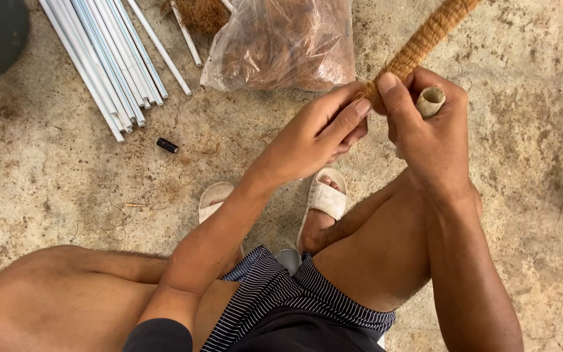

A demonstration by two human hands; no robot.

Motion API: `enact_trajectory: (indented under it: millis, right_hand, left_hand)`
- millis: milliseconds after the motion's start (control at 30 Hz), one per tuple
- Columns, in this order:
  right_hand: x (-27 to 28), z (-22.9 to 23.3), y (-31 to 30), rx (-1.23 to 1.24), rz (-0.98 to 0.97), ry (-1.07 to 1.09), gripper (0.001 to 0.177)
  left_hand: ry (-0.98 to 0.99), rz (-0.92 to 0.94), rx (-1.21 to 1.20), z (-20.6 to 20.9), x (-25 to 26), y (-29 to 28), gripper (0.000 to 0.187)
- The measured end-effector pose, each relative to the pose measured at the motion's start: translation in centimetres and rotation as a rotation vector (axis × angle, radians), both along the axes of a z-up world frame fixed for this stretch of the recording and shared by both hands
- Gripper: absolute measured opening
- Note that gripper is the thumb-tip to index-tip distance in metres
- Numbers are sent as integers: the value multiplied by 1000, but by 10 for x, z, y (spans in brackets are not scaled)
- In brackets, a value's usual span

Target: The person sits on the floor and wraps a fibrous material around a long broom handle. They use a small cylindrical tool to press and secure the fibers as they work along the handle.

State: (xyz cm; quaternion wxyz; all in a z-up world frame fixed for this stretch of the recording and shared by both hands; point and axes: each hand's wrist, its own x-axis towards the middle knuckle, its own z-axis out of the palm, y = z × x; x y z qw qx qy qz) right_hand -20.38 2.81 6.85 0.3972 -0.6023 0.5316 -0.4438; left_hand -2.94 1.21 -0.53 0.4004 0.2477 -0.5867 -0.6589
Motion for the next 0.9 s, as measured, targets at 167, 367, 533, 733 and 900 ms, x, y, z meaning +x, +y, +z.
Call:
enact_trajectory:
  millis: [167, 367, 533, 733, 900]
  right_hand:
    - [1, -1, 0, 67, -28, -85, 34]
    - [-3, -2, -2, 49, -72, -1, 37]
    - [-5, -1, 0, 6, -54, 11, 40]
    - [4, 1, -4, -7, -71, 95, 41]
    - [11, 1, -7, 38, -89, 87, 32]
  left_hand:
    - [-276, 467, -506, 6, -25, 14, 34]
    - [-386, 612, -664, 14, -26, 21, 42]
    - [-269, 489, -475, 22, -3, 10, 27]
    - [-233, 636, -432, 28, -11, 10, 10]
    - [-229, 853, -565, 22, -19, 19, 10]
